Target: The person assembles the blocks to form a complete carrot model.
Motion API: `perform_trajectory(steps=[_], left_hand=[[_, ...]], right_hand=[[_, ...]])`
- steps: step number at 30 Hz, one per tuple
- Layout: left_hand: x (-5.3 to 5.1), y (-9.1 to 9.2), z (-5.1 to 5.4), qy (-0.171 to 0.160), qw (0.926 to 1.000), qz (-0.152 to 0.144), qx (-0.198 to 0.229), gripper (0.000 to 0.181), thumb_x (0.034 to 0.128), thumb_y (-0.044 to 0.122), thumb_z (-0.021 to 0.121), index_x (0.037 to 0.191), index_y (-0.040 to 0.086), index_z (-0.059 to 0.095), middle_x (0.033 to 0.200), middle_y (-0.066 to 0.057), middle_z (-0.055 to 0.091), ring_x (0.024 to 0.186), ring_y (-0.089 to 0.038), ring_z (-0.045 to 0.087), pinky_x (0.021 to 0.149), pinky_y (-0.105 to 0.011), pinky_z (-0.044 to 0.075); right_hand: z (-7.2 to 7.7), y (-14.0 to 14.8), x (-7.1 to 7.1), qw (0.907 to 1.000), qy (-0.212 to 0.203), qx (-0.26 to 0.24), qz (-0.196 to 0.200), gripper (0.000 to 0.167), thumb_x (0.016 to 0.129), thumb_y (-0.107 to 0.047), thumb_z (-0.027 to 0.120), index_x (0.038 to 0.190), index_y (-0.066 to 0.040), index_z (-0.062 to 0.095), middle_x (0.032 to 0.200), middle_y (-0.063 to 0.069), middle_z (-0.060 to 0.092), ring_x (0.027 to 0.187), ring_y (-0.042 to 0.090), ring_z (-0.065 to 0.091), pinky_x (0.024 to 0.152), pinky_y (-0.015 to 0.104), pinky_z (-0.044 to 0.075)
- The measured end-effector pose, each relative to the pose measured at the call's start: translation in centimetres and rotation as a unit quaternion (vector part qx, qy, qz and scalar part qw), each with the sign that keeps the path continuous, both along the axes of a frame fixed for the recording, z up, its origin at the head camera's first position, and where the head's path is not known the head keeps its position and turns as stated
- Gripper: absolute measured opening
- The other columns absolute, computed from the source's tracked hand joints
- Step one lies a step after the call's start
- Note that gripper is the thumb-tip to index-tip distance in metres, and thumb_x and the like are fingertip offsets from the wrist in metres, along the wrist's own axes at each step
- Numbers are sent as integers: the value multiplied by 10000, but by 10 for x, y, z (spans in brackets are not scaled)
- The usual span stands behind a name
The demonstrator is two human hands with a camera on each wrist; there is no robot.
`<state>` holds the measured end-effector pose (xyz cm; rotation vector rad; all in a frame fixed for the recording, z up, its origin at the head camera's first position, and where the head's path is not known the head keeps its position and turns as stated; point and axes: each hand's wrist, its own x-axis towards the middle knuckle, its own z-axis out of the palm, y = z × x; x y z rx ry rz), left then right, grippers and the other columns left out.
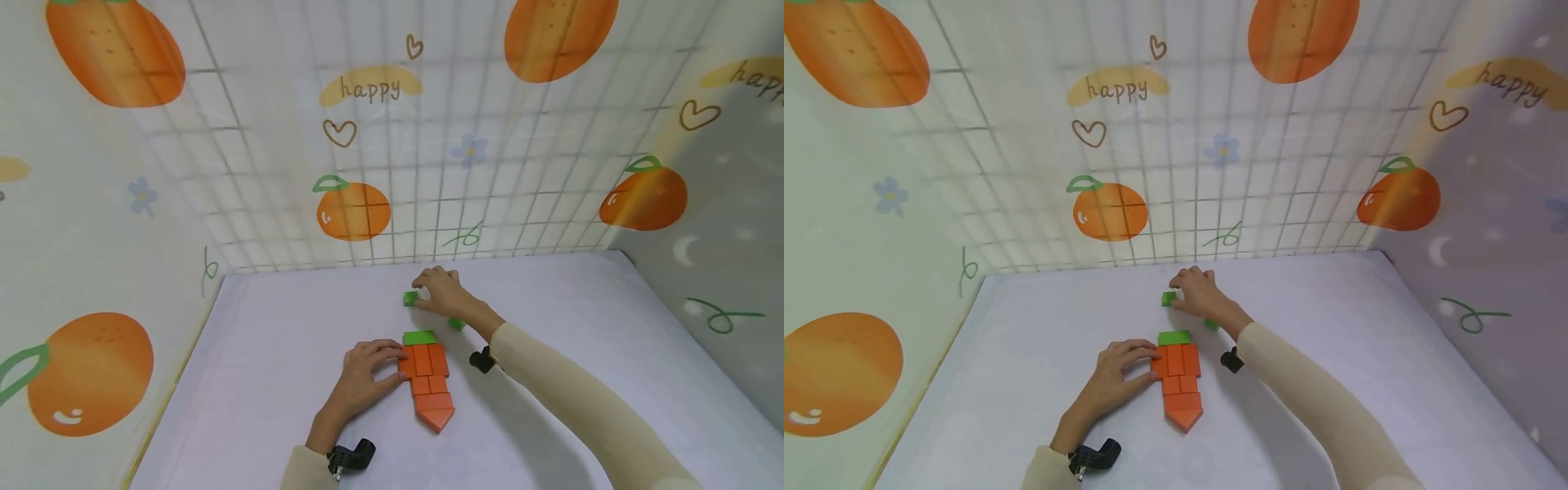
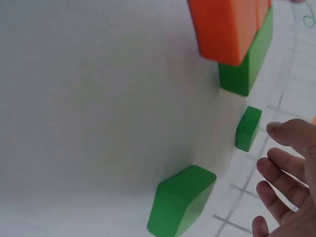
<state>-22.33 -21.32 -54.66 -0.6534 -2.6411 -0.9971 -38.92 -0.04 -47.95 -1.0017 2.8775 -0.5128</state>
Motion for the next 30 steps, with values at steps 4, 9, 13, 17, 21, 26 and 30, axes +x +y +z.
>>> perform_trajectory(steps=[4, 9, 13, 17, 21, 26, 30], left_hand=[[0, 3, 0, -109, 9999, -24, 15, 334, 898, 396, 742, 1212, 289, 707, 1320, 110, 590, 1152, -165, 485, 938, -521, 326], [1, 5, 2, -164, 9999, -31, -30, 334, 904, 394, 735, 1221, 295, 703, 1327, 114, 585, 1163, -163, 482, 946, -520, 324], [1, 5, 4, -207, 9998, -43, -33, 333, 903, 385, 739, 1220, 290, 706, 1330, 97, 587, 1170, -169, 476, 960, -527, 316], [0, 3, 5, -230, 9997, -21, -87, 330, 908, 401, 730, 1223, 306, 702, 1333, 116, 580, 1174, -162, 469, 965, -517, 311], [0, 0, 5, -234, 9997, 27, -121, 336, 913, 418, 720, 1234, 320, 696, 1338, 136, 571, 1178, -158, 464, 966, -519, 311], [0, -1, 2, -355, 9992, 84, -166, 346, 915, 441, 711, 1245, 338, 690, 1346, 167, 556, 1195, -141, 452, 988, -517, 308], [1, -1, 0, -388, 9991, 67, -180, 351, 921, 447, 702, 1253, 335, 685, 1356, 161, 551, 1208, -145, 449, 989, -507, 308]], right_hand=[[-6, 0, -7, 9999, -7, 112, -30, 367, 896, -245, 750, 1239, -122, 704, 1233, 36, 636, 1207, 303, 481, 952, 551, 304], [-10, 1, -10, 10000, -34, 88, -24, 303, 875, -183, 753, 1174, -136, 734, 1166, 13, 657, 1157, 277, 496, 985, 565, 261], [-7, 1, -6, 9999, -38, 12, 135, 276, 870, -183, 766, 1144, -155, 742, 1135, -13, 663, 1169, 250, 493, 985, 537, 262], [-2, -2, 5, 9978, -56, -56, 657, 256, 882, -187, 764, 1136, -174, 740, 1140, -35, 661, 1200, 229, 488, 985, 532, 292], [3, -8, 16, 9926, -47, -117, 1208, 235, 882, -181, 761, 1117, -172, 744, 1159, -35, 661, 1205, 217, 491, 971, 525, 328], [3, -11, 23, 9897, -19, -118, 1425, 219, 878, -162, 766, 1096, -177, 747, 1154, -44, 664, 1199, 199, 499, 953, 495, 345], [2, -13, 25, 9877, -17, -171, 1553, 221, 871, -152, 775, 1089, -170, 749, 1144, -40, 678, 1197, 205, 510, 932, 492, 346]])
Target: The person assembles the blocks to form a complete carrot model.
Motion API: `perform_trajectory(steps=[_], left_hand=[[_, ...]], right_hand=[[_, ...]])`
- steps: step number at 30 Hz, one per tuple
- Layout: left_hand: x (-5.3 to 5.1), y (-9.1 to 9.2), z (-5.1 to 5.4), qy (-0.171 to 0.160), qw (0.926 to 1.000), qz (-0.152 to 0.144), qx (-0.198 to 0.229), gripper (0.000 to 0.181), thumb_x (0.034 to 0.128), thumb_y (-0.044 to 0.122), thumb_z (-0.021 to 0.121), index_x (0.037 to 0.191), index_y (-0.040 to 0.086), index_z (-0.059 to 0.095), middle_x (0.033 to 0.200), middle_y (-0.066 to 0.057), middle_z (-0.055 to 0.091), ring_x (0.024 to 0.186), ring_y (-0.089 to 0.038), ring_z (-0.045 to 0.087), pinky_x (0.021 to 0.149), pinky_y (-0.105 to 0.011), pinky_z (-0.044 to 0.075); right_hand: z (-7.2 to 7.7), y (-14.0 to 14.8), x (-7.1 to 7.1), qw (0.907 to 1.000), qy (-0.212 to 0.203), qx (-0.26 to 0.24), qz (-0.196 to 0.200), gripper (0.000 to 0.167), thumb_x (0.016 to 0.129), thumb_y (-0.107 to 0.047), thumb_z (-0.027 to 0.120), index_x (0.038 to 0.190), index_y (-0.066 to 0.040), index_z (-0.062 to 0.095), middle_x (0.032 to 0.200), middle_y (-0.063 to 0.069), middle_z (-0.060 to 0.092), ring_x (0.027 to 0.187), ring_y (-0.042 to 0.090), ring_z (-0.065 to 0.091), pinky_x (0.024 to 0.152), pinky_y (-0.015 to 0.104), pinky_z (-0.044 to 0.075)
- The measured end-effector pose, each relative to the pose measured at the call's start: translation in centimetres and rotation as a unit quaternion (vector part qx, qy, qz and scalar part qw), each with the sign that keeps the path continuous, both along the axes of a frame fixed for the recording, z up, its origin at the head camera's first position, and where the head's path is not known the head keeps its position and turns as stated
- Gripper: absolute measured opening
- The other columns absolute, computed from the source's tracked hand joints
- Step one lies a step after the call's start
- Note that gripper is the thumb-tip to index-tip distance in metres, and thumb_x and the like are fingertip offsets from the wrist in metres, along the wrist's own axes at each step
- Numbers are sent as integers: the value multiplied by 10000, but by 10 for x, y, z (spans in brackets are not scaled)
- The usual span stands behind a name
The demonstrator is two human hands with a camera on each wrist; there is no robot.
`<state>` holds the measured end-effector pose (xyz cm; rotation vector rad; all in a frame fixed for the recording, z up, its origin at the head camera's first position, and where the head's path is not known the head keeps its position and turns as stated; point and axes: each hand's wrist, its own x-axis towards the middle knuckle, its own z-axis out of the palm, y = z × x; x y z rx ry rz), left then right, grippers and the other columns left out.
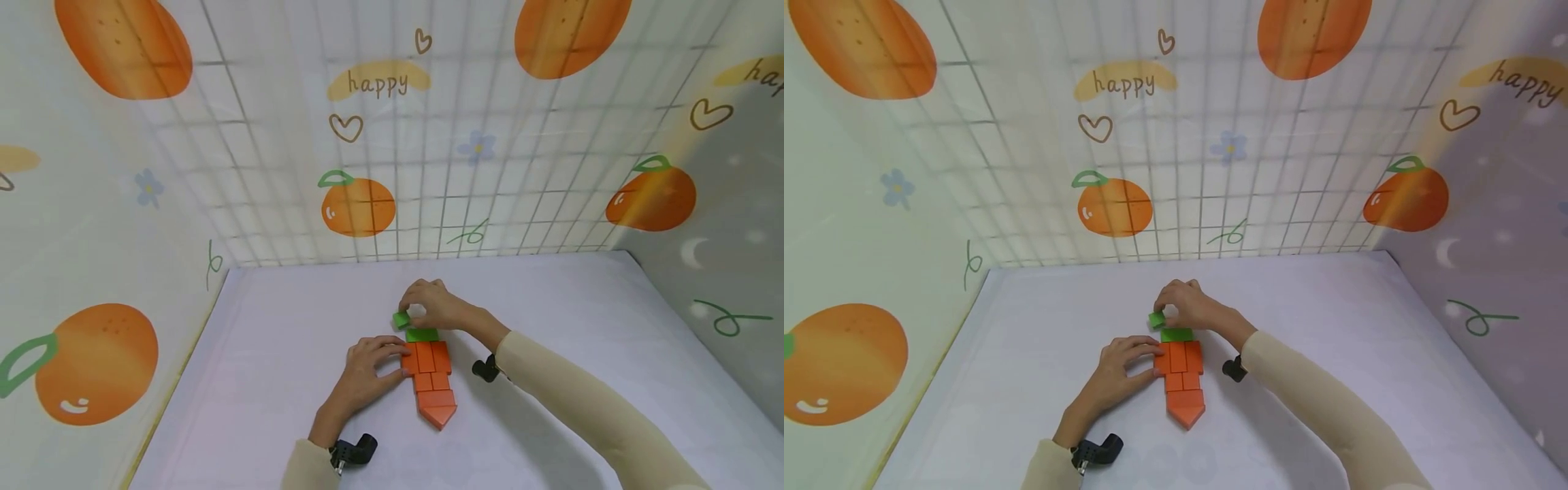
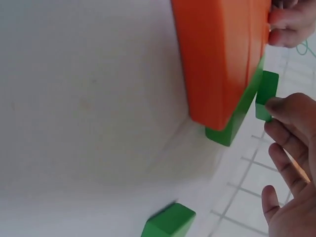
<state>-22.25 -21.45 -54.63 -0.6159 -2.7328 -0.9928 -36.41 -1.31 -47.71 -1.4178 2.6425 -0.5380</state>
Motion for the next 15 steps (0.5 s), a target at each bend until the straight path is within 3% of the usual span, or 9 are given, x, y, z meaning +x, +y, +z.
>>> perform_trajectory(steps=[6, 15], left_hand=[[0, 0, 1, 60, 10000, 0, -25, 349, 923, 450, 699, 1251, 332, 684, 1366, 149, 548, 1210, -155, 452, 981, -506, 313], [0, 0, 2, 78, 10000, -49, -22, 353, 926, 439, 700, 1255, 312, 686, 1365, 126, 558, 1193, -165, 457, 976, -507, 315]], right_hand=[[-3, -2, -1, 9996, 38, 75, 266, 233, 880, -142, 764, 1110, -174, 750, 1157, -31, 691, 1213, 219, 504, 906, 483, 345], [-5, 5, 1, 9994, -7, 219, 254, 246, 917, -131, 726, 1158, -182, 741, 1203, -38, 679, 1234, 220, 482, 903, 469, 336]])
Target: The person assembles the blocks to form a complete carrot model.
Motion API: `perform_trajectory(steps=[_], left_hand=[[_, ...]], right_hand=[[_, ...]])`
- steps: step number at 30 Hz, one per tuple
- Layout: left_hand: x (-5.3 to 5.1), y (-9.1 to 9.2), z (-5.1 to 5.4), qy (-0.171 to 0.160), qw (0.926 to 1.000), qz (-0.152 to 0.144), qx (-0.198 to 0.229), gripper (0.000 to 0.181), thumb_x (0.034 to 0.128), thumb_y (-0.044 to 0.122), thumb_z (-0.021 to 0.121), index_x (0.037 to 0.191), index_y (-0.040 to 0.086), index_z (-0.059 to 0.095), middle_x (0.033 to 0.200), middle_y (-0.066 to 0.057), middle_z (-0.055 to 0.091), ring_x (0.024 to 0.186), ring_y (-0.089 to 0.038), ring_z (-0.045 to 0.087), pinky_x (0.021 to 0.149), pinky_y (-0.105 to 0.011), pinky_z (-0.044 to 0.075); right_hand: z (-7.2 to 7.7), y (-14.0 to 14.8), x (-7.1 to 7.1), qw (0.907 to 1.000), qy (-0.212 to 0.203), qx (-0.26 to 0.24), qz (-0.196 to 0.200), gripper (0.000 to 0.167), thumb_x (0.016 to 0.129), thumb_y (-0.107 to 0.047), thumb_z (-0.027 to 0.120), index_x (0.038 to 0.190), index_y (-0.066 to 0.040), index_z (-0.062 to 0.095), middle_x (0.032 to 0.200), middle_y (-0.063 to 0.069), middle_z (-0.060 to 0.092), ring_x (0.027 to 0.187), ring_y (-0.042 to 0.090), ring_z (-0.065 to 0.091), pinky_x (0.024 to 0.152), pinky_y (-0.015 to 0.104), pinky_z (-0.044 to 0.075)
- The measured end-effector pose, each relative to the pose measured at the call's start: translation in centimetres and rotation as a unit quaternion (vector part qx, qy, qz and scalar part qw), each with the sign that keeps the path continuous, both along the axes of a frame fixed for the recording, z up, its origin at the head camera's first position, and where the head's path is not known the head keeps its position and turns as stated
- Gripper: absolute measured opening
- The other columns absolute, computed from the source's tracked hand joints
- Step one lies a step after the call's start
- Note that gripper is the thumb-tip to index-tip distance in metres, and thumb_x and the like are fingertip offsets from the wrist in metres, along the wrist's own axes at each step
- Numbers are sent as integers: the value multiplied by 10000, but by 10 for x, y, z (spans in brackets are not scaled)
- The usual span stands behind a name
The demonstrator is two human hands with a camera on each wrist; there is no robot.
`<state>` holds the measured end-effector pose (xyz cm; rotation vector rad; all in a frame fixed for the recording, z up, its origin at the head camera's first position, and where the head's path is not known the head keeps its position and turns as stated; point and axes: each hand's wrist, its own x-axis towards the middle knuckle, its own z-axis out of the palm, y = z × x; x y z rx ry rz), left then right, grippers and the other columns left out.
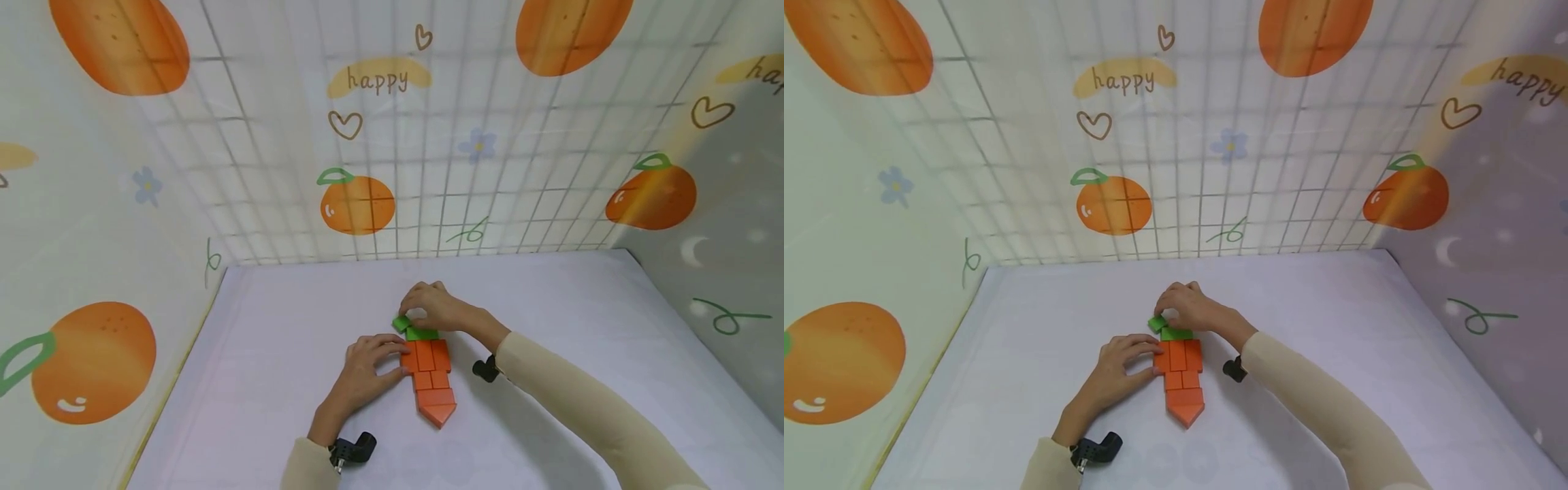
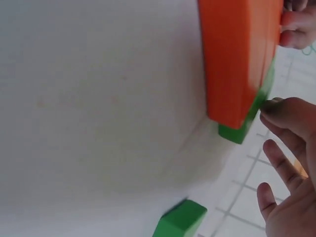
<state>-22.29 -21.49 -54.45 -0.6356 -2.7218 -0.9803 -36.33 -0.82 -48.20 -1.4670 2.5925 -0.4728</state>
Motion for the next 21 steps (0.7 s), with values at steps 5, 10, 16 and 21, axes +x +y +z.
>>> perform_trajectory(steps=[5, 10, 16, 21], left_hand=[[1, 1, -2, 69, 10000, 6, 16, 343, 921, 432, 708, 1242, 312, 691, 1349, 128, 567, 1184, -162, 462, 956, -496, 320], [0, 1, -2, 159, 9999, 61, -27, 335, 919, 432, 709, 1234, 318, 695, 1344, 124, 574, 1170, -160, 470, 942, -485, 327], [0, 2, -3, 239, 9997, 14, -1, 334, 910, 416, 723, 1225, 308, 700, 1341, 98, 582, 1169, -182, 483, 945, -508, 327], [0, 3, -4, 290, 9996, -11, 48, 342, 906, 409, 730, 1228, 295, 704, 1338, 88, 587, 1170, -183, 489, 940, -515, 327]], right_hand=[[6, 16, 8, 9992, 6, -286, -289, 230, 924, -156, 711, 1153, -151, 731, 1211, -16, 663, 1228, 233, 489, 919, 495, 338], [12, 42, 13, 9929, 315, -414, -1071, 277, 908, -229, 731, 1162, -118, 726, 1225, 26, 656, 1229, 263, 498, 943, 529, 337], [4, 78, 22, 9760, 545, -176, -2103, 435, 846, -370, 788, 1172, -93, 708, 1173, 32, 656, 1175, 280, 515, 924, 539, 329], [-8, 94, 27, 9692, 423, -80, -2425, 421, 829, -372, 805, 1124, -84, 716, 1061, 13, 665, 1055, 269, 544, 862, 496, 344]])
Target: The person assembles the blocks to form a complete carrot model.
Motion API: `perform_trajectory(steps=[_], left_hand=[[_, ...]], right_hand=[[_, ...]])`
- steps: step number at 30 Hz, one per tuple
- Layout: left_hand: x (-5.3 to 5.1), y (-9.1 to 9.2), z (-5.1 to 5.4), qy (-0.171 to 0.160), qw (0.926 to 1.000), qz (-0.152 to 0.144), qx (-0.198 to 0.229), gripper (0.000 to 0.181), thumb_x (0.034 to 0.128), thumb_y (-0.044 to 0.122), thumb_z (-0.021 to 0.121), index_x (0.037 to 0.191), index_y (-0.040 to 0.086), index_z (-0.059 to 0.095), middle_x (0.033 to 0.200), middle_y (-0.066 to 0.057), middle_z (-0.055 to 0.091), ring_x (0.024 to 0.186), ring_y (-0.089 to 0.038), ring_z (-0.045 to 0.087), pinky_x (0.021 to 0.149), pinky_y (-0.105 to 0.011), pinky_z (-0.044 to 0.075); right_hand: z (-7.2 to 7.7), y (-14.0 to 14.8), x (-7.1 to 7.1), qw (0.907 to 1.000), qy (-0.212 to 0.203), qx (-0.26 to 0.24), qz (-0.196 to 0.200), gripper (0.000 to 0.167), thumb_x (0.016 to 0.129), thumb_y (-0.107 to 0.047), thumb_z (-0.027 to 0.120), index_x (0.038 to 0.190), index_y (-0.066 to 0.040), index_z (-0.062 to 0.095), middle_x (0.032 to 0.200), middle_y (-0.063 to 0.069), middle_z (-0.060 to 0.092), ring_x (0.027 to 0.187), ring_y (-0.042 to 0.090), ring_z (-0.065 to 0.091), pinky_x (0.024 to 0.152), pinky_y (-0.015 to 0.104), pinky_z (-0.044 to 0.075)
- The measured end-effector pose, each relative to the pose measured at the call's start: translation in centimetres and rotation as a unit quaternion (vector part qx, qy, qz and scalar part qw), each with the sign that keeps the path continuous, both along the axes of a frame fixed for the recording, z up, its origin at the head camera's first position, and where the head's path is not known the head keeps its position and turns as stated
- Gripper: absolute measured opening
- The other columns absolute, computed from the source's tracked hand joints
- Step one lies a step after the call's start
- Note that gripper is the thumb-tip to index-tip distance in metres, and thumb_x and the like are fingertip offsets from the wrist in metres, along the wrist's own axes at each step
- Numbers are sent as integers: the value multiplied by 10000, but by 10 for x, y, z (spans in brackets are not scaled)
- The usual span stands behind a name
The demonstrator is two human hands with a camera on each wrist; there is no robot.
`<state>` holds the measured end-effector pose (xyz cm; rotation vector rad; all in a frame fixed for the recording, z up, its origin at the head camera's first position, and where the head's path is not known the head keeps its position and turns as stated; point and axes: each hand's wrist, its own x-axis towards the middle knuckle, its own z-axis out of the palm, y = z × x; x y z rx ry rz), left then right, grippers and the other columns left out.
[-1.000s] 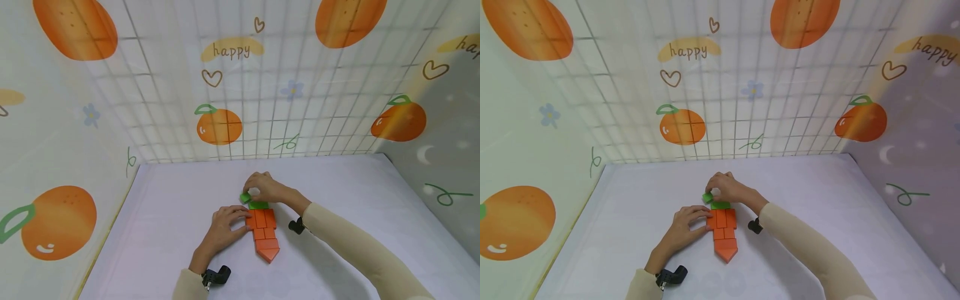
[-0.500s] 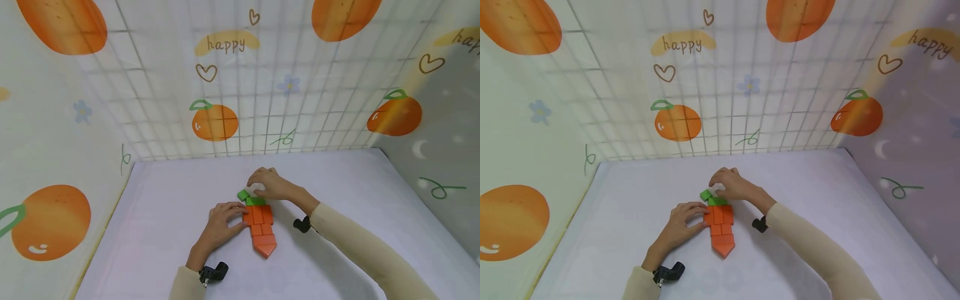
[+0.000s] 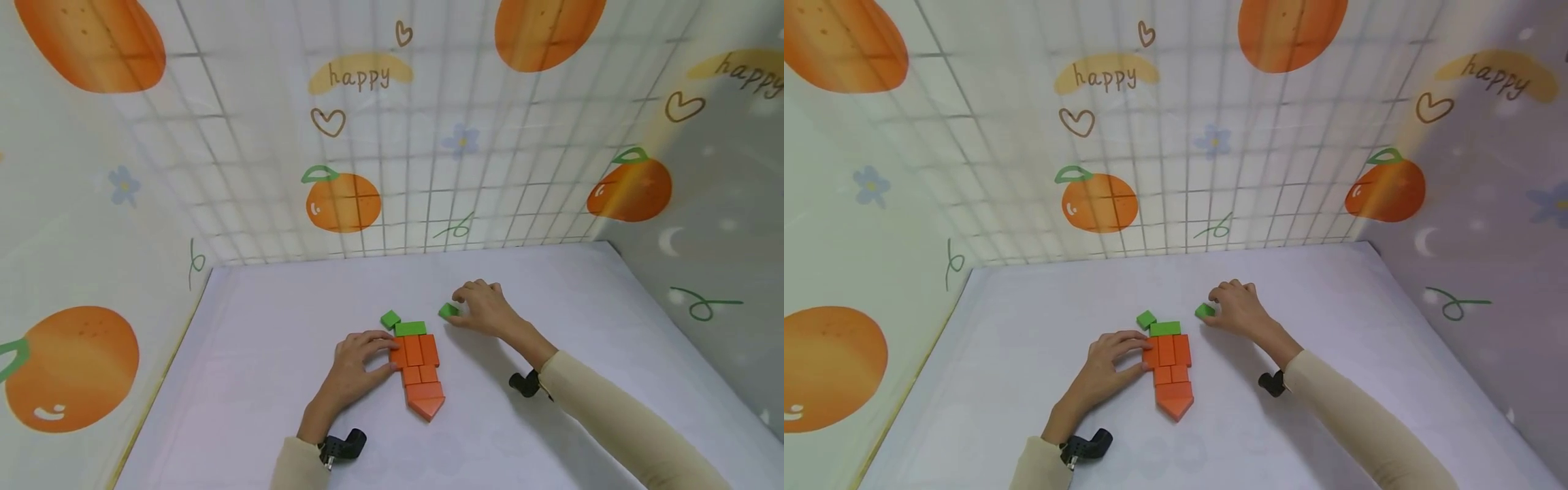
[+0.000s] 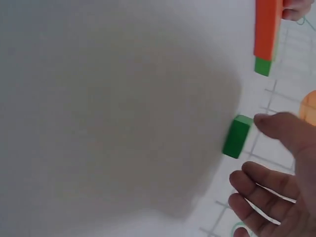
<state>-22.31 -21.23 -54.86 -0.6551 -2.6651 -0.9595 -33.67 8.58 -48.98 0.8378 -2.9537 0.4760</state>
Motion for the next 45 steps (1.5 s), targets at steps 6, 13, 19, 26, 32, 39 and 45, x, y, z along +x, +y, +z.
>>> perform_trajectory(steps=[6, 13, 19, 26, 32, 39, 45], left_hand=[[-1, -1, -3, -69, 10000, -27, 36, 340, 913, 412, 724, 1233, 300, 700, 1348, 100, 578, 1179, -165, 478, 956, -515, 320], [2, 0, -1, -261, 9997, -20, -16, 339, 927, 418, 705, 1246, 305, 692, 1363, 104, 565, 1200, -168, 464, 985, -521, 306], [1, 0, 3, -122, 9999, -20, 17, 321, 912, 376, 729, 1218, 283, 702, 1346, 77, 581, 1183, -185, 471, 961, -526, 310], [1, 1, 0, -178, 9998, -3, 31, 326, 918, 407, 718, 1224, 293, 702, 1339, 99, 582, 1184, -178, 473, 974, -522, 311], [0, 0, -3, -140, 9999, 58, -57, 328, 918, 420, 713, 1227, 310, 698, 1337, 115, 579, 1179, -171, 477, 963, -521, 322], [1, 1, -1, -217, 9998, -20, 26, 329, 914, 391, 725, 1228, 294, 700, 1340, 94, 582, 1176, -187, 482, 959, -538, 324], [1, 1, 0, -136, 9999, 31, -27, 321, 917, 386, 722, 1222, 291, 703, 1333, 89, 586, 1169, -185, 485, 948, -535, 332]], right_hand=[[-11, -1, -1, 9998, -88, -193, 51, 274, 833, -273, 820, 1027, -96, 741, 968, -7, 681, 984, 268, 569, 824, 483, 349], [-11, -7, 1, 9978, -223, -621, 40, 243, 807, -225, 810, 989, -80, 740, 931, 9, 680, 935, 250, 572, 808, 449, 350], [-9, -18, 4, 9966, -165, -806, 10, 241, 792, -220, 790, 984, -80, 749, 927, 11, 695, 920, 245, 579, 829, 476, 362], [-12, -27, 8, 9961, -242, -840, -100, 225, 785, -218, 802, 967, -95, 752, 929, 3, 694, 916, 225, 569, 845, 469, 359], [-16, -35, 9, 9969, -277, -727, -93, 224, 797, -241, 806, 966, -103, 754, 925, -7, 693, 907, 214, 566, 836, 472, 366], [-17, -40, 11, 9971, -402, -606, -206, 221, 811, -248, 820, 975, -116, 751, 943, -2, 686, 931, 225, 572, 852, 494, 362], [-15, -41, 14, 9971, -426, -594, -195, 224, 825, -250, 820, 993, -121, 746, 952, -9, 679, 952, 231, 573, 868, 513, 360]])
